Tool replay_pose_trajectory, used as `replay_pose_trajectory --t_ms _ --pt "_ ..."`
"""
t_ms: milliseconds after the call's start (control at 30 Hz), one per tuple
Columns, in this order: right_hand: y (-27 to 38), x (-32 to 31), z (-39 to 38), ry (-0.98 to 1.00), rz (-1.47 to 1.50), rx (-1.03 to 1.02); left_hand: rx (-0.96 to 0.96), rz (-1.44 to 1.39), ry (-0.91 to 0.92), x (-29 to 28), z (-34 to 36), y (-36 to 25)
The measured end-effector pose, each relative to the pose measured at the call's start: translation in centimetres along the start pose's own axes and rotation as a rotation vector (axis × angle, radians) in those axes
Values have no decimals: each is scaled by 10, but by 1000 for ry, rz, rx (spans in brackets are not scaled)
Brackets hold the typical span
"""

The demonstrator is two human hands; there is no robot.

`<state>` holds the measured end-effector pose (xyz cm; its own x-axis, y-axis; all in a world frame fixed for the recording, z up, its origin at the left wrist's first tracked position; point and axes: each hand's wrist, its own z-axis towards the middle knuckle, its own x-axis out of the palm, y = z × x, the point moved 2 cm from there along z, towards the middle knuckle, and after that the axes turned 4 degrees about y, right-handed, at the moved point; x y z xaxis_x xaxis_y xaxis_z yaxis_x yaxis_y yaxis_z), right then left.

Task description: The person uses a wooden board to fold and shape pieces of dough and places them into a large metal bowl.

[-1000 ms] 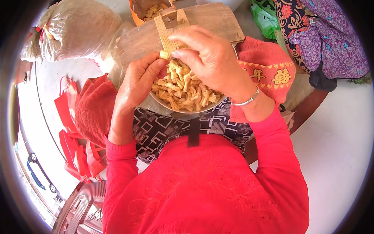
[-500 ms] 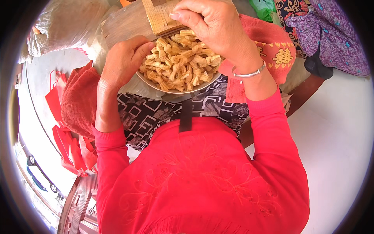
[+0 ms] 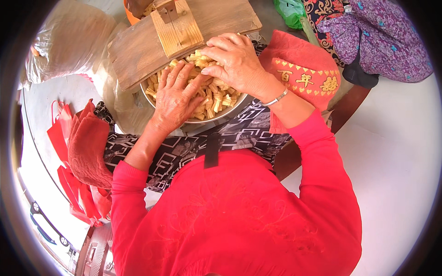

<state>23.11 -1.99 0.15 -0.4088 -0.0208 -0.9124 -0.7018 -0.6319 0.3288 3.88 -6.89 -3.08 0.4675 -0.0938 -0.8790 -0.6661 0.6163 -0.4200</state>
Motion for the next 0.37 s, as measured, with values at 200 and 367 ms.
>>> replay_pose_trajectory --t_ms 200,367 --pt "-2 19 -21 142 13 52 -52 63 79 12 -13 13" --pt "8 25 -29 254 -61 3 -116 38 135 5 -24 16"
